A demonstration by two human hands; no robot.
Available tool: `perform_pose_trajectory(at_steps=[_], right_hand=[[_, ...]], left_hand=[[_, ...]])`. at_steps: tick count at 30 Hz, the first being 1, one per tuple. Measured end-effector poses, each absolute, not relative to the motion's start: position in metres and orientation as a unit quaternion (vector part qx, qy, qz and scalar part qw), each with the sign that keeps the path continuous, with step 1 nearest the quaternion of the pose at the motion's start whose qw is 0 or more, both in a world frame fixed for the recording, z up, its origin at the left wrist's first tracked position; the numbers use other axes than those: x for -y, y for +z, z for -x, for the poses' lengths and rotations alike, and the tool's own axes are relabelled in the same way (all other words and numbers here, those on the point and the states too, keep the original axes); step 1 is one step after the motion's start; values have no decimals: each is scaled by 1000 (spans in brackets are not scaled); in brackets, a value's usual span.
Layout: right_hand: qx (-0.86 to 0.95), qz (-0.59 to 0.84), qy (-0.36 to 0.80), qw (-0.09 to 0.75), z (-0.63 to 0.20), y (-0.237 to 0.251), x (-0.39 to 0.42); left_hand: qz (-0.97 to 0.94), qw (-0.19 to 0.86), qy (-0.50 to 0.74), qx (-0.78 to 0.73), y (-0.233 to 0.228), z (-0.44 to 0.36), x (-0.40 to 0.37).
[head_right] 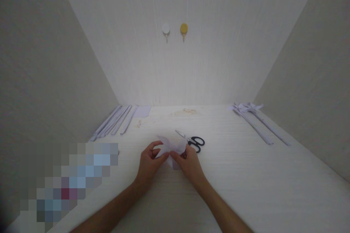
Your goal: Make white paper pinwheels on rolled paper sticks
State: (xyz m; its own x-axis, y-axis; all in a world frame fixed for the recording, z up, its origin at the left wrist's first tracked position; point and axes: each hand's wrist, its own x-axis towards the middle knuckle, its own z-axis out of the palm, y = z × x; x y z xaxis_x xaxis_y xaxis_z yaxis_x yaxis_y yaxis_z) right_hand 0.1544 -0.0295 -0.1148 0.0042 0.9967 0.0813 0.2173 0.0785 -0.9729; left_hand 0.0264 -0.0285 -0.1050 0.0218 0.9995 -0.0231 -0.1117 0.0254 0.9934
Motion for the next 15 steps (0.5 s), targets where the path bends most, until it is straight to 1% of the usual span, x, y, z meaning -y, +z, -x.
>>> perform_pose_trajectory(at_steps=[4, 6, 8, 12, 15], right_hand=[[568, 536, 412, 470, -152, -116, 29], [553, 532, 432, 473, -152, -114, 30], [514, 519, 493, 473, -153, -111, 32], [359, 434, 685, 463, -162, -98, 36], [266, 382, 762, 450, -172, -92, 37]], left_hand=[[-471, 529, 520, -477, -106, -26, 29], [-459, 530, 522, -485, -106, -26, 29], [-444, 534, 524, -493, -105, -25, 28], [-418, 535, 534, -503, -103, -21, 23], [-409, 519, 545, -515, -101, -17, 20]])
